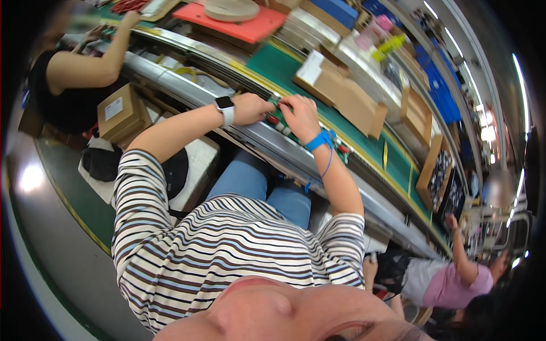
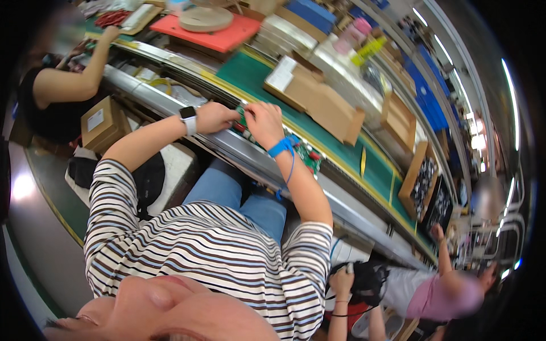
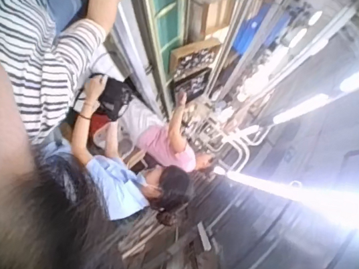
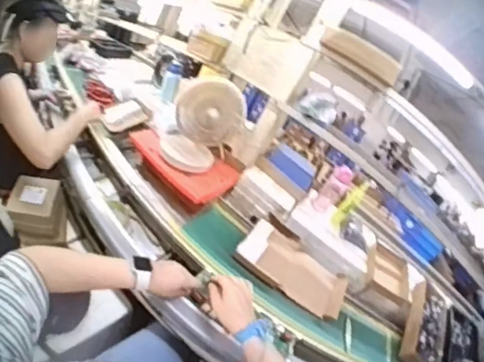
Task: Manually assemble components onto a printed circuit board on an assembly line.
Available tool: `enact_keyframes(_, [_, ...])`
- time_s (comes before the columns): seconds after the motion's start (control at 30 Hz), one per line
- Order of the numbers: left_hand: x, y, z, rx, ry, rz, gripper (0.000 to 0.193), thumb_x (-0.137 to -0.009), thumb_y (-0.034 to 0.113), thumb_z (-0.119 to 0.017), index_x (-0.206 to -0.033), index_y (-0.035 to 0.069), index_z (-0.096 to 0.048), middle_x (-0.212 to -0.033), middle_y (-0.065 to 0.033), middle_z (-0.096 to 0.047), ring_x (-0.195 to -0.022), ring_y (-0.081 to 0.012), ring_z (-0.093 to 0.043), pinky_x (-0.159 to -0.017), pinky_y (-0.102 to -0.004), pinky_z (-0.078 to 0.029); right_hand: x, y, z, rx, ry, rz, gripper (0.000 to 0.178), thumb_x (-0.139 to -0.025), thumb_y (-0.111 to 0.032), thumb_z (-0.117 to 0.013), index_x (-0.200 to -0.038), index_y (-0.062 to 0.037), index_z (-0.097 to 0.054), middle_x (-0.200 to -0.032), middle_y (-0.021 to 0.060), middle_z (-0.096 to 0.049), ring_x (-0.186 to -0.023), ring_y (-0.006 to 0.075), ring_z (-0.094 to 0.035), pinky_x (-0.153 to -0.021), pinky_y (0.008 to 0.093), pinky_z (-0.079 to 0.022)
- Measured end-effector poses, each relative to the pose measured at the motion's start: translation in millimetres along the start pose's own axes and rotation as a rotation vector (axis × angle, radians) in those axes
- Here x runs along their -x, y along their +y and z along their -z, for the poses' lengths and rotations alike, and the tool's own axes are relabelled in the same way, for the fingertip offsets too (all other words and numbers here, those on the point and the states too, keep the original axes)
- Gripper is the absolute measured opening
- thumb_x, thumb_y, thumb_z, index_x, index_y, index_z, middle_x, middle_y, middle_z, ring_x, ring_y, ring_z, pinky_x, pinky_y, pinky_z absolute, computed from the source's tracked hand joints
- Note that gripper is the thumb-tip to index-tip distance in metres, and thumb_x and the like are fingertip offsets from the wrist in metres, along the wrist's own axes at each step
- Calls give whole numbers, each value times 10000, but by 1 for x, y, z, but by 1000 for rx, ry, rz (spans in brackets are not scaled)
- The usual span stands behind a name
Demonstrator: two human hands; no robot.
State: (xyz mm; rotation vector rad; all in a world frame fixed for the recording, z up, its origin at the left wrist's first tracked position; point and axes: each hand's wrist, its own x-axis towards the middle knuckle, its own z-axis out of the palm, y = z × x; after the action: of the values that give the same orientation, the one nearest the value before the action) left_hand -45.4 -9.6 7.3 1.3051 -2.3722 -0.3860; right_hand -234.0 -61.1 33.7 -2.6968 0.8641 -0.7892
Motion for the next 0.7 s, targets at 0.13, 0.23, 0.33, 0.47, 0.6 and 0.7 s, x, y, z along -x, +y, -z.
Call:
enact_keyframes(0.13, [4, 2, 10, 61, -9, -14, 265, -738, 103, -582, -1001, 99, -548, -737, -162, -608, -710, -343, -595, -643, -431, -462, -6, -8, -8, -23, -26, 28, 139, -791, -181, -553, -843, -82, -635, -782, 85, -597, -791, 270, -551, -755, 381, -375])
enact_keyframes(0.23, [4, 6, 17, 46, -58, 2, 277, -742, 92, -570, -1018, 92, -545, -739, -157, -612, -708, -336, -598, -647, -426, -462, -13, -10, -11, -45, -17, 35, 137, -779, -139, -548, -841, -52, -634, -796, 107, -609, -770, 275, -569, -753, 381, -400])
enact_keyframes(0.33, [1, -1, 13, 117, -38, 33, 278, -745, 86, -560, -1022, 82, -545, -744, -140, -619, -713, -324, -602, -659, -417, -463, -20, 0, -15, -149, -75, -80, 138, -792, -158, -533, -844, -85, -638, -847, 102, -625, -860, 284, -564, -814, 399, -373])
enact_keyframes(0.47, [2, -1, 9, 119, 21, 52, 274, -747, 91, -563, -1020, 80, -546, -753, -122, -625, -726, -312, -607, -670, -409, -464, -20, 3, -19, -151, -86, -116, 143, -795, -158, -530, -853, -86, -638, -857, 105, -629, -852, 289, -570, -805, 403, -378])
enact_keyframes(0.6, [1, -1, 7, 100, 0, 55, 276, -745, 98, -573, -1019, 77, -549, -764, -123, -626, -742, -312, -608, -680, -407, -465, -18, 4, -17, -168, -117, -133, 155, -800, -161, -527, -877, -87, -638, -874, 107, -633, -855, 288, -570, -811, 396, -375])
enact_keyframes(0.7, [3, -2, 10, 80, -32, 73, 333, -742, 92, -584, -1071, 71, -532, -795, -150, -630, -775, -331, -607, -701, -410, -469, -18, 2, -17, -181, -138, -138, 168, -804, -170, -525, -894, -78, -633, -870, 112, -634, -867, 287, -569, -814, 396, -374])
